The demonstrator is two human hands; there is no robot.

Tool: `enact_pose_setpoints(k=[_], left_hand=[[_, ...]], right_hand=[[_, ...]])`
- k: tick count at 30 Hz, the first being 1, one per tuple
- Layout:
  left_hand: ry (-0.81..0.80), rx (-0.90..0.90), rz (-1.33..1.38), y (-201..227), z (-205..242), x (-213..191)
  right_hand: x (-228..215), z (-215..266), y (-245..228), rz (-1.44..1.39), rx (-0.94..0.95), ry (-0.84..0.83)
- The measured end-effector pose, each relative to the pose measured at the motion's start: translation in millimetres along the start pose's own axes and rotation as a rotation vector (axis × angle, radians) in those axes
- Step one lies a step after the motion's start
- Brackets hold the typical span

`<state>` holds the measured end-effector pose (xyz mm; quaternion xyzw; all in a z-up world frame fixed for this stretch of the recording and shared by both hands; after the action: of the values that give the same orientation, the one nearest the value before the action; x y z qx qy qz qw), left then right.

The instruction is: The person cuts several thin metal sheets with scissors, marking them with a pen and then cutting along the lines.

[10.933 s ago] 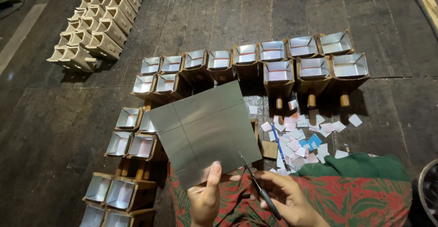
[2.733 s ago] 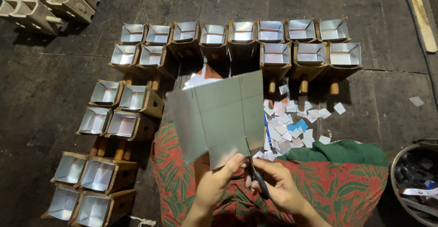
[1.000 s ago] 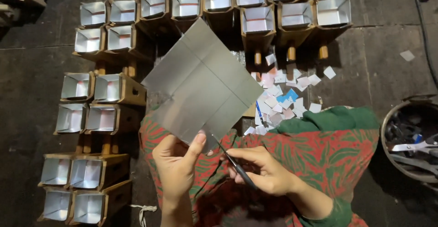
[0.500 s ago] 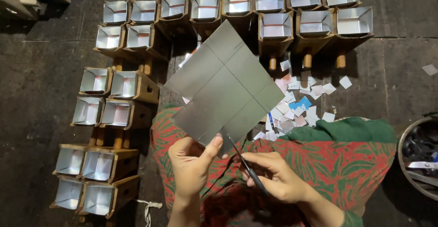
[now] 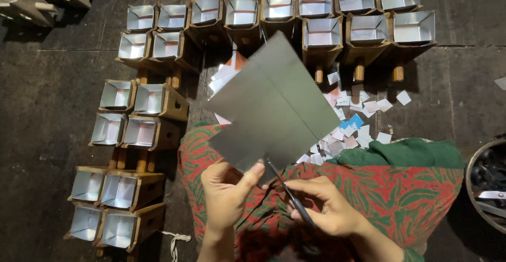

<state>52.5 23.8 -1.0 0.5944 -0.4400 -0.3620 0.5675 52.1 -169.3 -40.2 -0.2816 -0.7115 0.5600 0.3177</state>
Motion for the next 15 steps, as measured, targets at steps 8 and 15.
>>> enact_pose_setpoints(k=[8,15], left_hand=[[-0.088,0.029,0.102,3.8,3.1,16.6],[-0.081,0.159,-0.289,15.8,11.6,14.6]], right_hand=[[1.9,-9.1,-16.1,0.018,0.161,-0.005],[2.1,-11.6,-26.1,-0.01,0.11,-0.005]])
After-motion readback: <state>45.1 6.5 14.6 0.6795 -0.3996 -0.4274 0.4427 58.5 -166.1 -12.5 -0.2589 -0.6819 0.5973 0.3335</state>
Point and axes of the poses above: each hand's wrist, its own z-axis away from the middle knuckle, its own x-axis out of the palm, y = z × x, the point moved 6 cm from there along -z, towards the middle knuckle, and after that the axes turned 6 degrees about x, right-handed, at the moved point
